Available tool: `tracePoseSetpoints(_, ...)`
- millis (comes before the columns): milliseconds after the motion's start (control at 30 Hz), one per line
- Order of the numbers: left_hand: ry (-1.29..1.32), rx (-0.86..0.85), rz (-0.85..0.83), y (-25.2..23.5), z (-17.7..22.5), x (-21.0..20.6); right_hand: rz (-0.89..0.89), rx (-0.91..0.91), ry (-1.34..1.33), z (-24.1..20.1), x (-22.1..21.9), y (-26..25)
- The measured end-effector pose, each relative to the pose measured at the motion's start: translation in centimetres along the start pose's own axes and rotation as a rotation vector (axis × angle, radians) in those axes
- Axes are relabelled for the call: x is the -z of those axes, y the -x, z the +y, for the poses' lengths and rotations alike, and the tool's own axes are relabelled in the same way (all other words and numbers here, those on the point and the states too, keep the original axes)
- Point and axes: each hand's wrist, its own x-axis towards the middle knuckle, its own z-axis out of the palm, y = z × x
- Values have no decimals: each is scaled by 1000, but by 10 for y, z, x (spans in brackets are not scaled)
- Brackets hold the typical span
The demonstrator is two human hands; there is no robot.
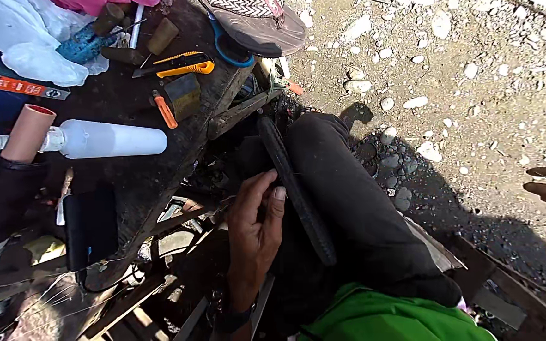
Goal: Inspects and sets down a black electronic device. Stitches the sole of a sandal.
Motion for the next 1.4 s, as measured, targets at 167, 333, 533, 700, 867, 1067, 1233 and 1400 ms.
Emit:
tracePoseSetpoints(167, -111, 67, -33, -12, 14, 12, 120, 856, -857, -211, -44, 40)
tracePoseSetpoints(333, -142, 147, -158, -25, 26, 25, 66, 1080, -609, -312, -65, 53)
tracePoseSetpoints(533, -10, 236, -291, -32, 32, 39, -9, 1136, -707, -315, -70, 44)
tracePoseSetpoints(700, 234, 345, -189, -27, 20, 39, 3, 1147, -681, -326, -74, 44)
tracePoseSetpoints(867, -9, 183, -106, -10, 12, 42, -78, 1027, -492, -313, -40, 45)
tracePoseSetpoints(1067, -98, 176, 126, 32, 27, -19, -140, 995, -646, -269, -17, 45)
tracePoseSetpoints(1233, 52, 200, 209, 29, 25, -29, -75, 1152, -552, -291, -59, 60)
tracePoseSetpoints(1400, 46, 173, 212, 28, 24, -24, 54, 1166, -441, -306, -69, 63)
